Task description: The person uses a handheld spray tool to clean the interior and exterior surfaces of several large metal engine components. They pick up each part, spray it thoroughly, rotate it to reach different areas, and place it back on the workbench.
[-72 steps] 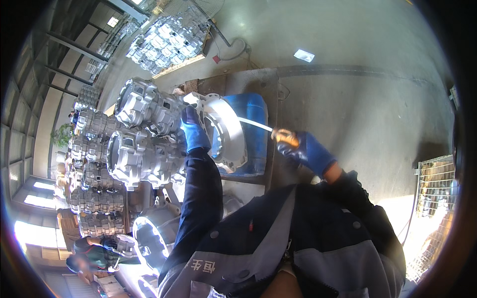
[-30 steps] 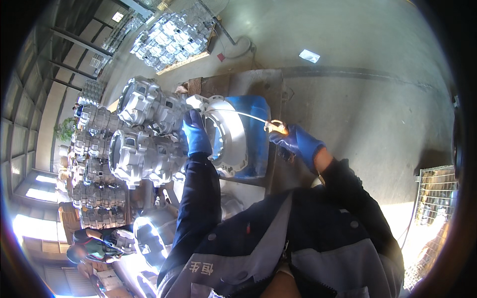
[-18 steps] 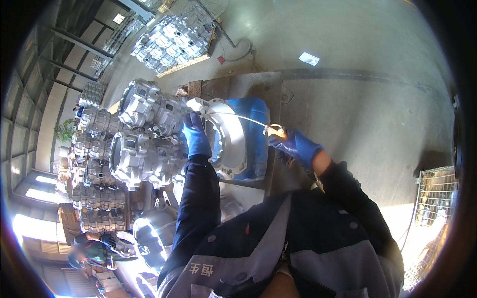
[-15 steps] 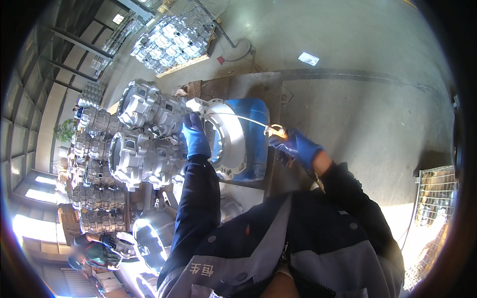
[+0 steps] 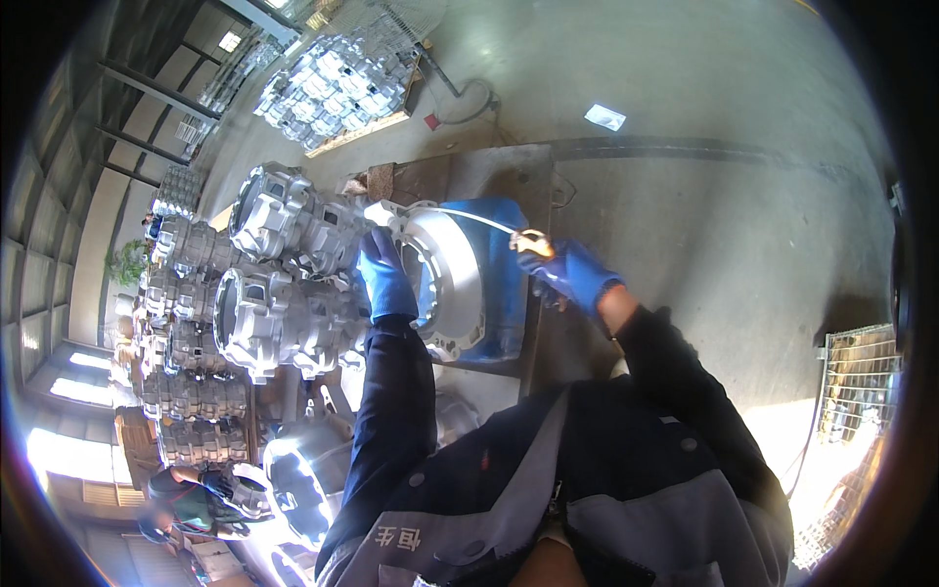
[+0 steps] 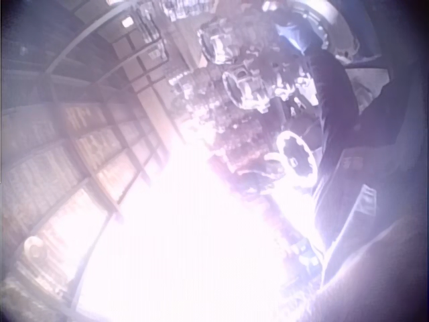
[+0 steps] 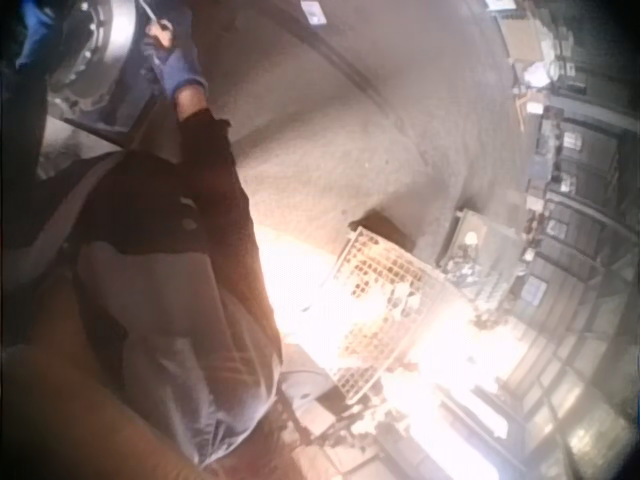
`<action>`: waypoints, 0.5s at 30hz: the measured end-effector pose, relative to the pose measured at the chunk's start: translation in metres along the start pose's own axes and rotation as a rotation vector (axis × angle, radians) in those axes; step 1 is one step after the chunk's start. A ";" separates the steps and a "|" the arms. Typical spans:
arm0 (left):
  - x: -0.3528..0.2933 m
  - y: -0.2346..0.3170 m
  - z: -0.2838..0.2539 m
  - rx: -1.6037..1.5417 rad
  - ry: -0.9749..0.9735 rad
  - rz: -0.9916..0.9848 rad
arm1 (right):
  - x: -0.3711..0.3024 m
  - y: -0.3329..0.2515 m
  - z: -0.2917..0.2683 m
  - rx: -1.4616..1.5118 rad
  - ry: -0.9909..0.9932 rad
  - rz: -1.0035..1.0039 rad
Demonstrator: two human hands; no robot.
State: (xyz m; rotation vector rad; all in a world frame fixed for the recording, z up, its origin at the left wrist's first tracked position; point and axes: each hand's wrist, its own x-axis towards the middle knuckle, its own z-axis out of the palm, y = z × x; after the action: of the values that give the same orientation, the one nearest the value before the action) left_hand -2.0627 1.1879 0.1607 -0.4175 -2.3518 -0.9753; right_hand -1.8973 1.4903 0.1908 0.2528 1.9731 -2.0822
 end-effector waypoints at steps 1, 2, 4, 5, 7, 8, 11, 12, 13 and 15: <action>0.002 -0.001 0.001 0.051 0.014 0.023 | -0.002 -0.008 0.008 0.002 0.003 -0.073; 0.004 -0.003 0.005 0.017 0.041 -0.075 | 0.009 -0.001 0.009 0.006 0.005 -0.056; 0.011 0.019 0.002 0.043 0.077 -0.390 | 0.019 0.007 0.006 0.034 0.008 -0.029; 0.010 0.008 0.004 0.068 0.095 -0.342 | 0.017 0.011 -0.001 0.056 0.010 -0.019; 0.008 -0.006 0.012 0.107 0.127 -0.244 | 0.017 0.017 -0.011 0.052 0.037 -0.003; 0.009 0.002 0.011 0.083 0.087 -0.332 | 0.021 0.022 -0.014 0.026 0.062 0.003; 0.010 0.005 0.015 -0.071 0.082 -0.401 | 0.018 0.008 -0.008 0.003 0.052 -0.029; 0.011 0.006 0.019 -0.229 0.081 -0.482 | 0.039 0.028 0.001 -0.030 0.109 -0.119; 0.010 0.003 0.016 -0.265 0.066 -0.489 | 0.048 0.029 0.012 -0.061 0.159 -0.205; 0.011 -0.006 0.013 -0.345 0.041 -0.501 | 0.052 0.031 0.002 -0.089 0.118 -0.080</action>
State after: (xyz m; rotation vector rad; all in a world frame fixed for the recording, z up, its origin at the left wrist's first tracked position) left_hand -2.0793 1.1943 0.1566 0.0794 -2.2968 -1.6133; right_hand -1.9374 1.4830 0.1451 0.2902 2.1725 -2.0648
